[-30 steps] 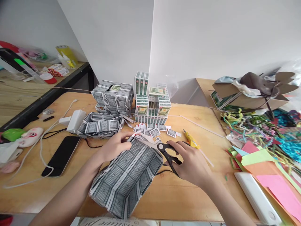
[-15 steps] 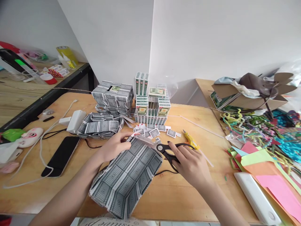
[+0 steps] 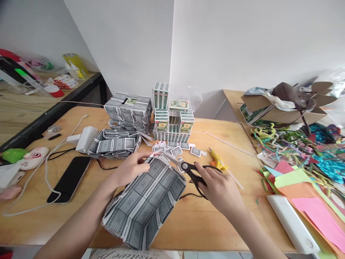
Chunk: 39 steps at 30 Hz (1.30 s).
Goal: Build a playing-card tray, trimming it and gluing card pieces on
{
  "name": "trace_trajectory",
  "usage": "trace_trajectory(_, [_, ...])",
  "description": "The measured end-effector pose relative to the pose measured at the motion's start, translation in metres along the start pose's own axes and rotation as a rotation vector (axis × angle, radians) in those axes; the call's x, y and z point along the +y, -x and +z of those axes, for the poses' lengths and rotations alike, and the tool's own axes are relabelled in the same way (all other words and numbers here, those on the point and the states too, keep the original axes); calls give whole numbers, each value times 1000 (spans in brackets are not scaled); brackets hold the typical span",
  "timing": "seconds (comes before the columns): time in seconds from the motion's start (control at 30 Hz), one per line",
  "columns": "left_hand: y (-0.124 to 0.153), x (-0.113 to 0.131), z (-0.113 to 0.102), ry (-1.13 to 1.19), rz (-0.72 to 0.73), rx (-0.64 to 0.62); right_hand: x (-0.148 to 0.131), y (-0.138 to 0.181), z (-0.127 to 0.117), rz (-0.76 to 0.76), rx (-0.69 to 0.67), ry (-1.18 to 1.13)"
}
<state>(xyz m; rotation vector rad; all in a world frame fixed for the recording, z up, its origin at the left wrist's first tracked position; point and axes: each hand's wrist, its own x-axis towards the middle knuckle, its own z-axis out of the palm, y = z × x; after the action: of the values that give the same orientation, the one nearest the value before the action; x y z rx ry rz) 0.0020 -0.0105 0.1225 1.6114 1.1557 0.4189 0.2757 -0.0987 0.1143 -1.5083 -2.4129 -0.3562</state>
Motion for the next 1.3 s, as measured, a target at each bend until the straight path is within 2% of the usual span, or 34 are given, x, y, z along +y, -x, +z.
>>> trace_trajectory(0.1, [0, 0, -1, -4, -5, 22, 1, 1, 2, 95, -2, -173])
trace_trajectory(0.17, [0, 0, -1, 4, -3, 19, -1, 2, 2, 125, 17, -208])
trace_trajectory(0.47, [-2, 2, 1, -64, -29, 38, -9, -2, -2, -34, 52, 6])
trace_trajectory(0.7, [-2, -1, 1, -70, -17, 42, -10, -2, -5, -101, 79, 141])
trace_trajectory(1.0, [-1, 3, -1, -26, -25, 59, -13, -2, 2, -41, 142, 97])
trace_trajectory(1.3, [0, 1, -1, -5, -36, 28, -11, -1, 10, -30, 127, 55])
